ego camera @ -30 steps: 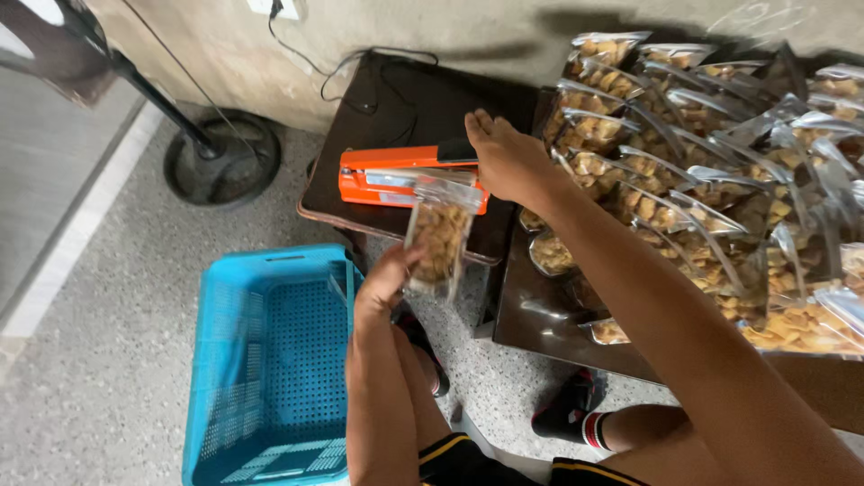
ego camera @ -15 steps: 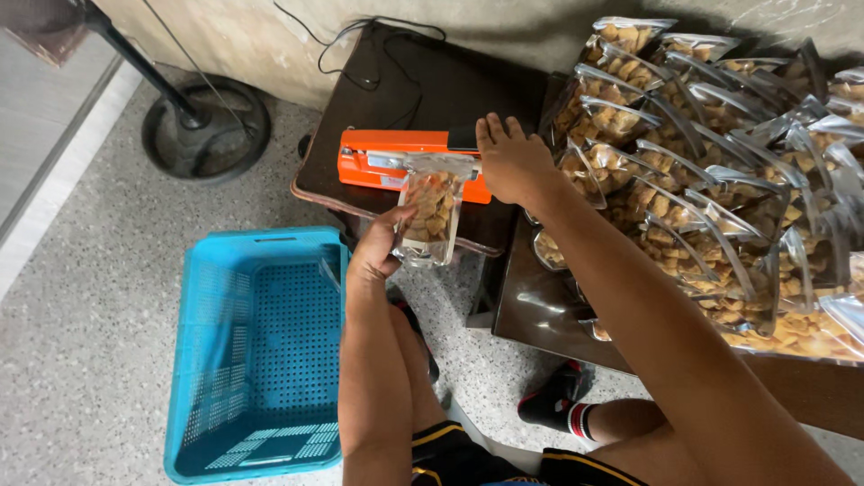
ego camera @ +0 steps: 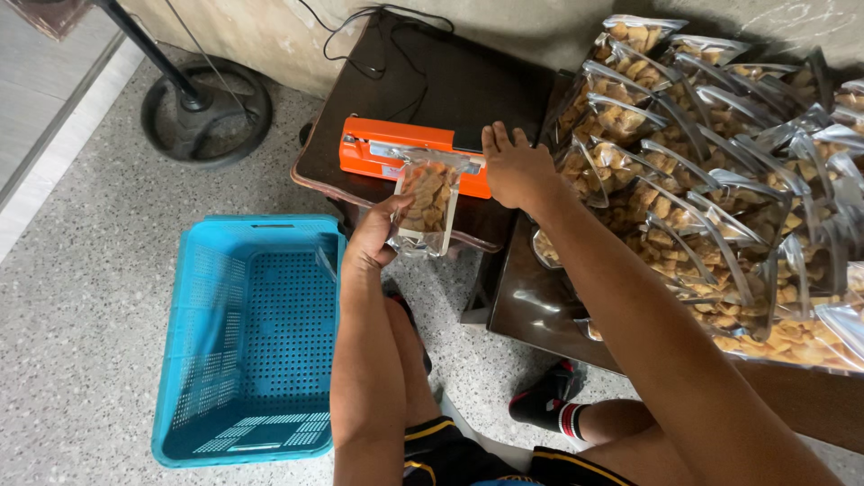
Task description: The person uses a heat sealer to seal multiple plastic bags filled with snacks, placing each sealed bag into a blue plastic basket.
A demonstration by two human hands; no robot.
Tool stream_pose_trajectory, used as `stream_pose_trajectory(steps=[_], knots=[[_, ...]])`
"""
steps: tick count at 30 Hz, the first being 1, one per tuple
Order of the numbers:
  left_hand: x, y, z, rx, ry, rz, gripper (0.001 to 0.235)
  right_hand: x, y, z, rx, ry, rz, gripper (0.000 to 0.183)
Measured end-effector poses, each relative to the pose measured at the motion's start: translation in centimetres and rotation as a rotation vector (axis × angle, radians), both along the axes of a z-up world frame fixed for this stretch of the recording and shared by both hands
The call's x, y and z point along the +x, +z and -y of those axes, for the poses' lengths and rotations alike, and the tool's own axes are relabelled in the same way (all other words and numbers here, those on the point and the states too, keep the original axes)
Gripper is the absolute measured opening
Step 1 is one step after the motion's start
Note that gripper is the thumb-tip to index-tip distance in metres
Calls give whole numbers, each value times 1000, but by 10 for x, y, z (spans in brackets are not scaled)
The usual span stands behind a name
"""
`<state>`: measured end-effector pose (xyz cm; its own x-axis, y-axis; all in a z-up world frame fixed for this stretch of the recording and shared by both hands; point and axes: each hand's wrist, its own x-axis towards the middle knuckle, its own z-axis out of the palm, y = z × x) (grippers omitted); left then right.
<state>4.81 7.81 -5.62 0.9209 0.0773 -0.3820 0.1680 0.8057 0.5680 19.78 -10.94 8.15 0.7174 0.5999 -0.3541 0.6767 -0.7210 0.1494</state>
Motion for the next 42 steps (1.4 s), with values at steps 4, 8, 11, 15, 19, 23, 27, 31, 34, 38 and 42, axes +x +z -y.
stream_pose_trajectory(steps=[4, 8, 11, 15, 19, 23, 27, 31, 34, 38, 42], knots=[[-2, 3, 0, -8, 17, -15, 42, -1, -3, 1, -31, -20, -31, 81], [-4, 6, -1, -14, -6, 18, 42, -5, -3, 3, -31, -23, -19, 82], [-5, 7, -1, 0, -5, 11, 41, -7, -3, 2, -45, -49, -52, 82], [-8, 7, -3, 27, -10, -20, 40, -7, -7, 2, -35, -39, -39, 81], [-10, 7, -2, 29, -5, -7, 42, -4, -7, 2, -33, -31, -44, 81], [-9, 8, -2, 29, -11, -1, 44, -6, -6, 1, -47, -30, -35, 83], [-10, 13, -1, 22, -13, 18, 44, -5, -4, -1, -86, -18, -43, 83], [-12, 15, -1, 23, 4, 12, 43, -4, -2, 0, -108, 0, -49, 86], [-12, 14, -1, 24, 22, 12, 42, -4, -6, 1, -121, 12, -19, 85], [-13, 15, 0, 31, 38, -1, 40, -5, -10, 2, -126, 37, 30, 83], [-13, 17, 0, 31, 33, -15, 40, -7, -6, 2, -105, 20, 1, 87]])
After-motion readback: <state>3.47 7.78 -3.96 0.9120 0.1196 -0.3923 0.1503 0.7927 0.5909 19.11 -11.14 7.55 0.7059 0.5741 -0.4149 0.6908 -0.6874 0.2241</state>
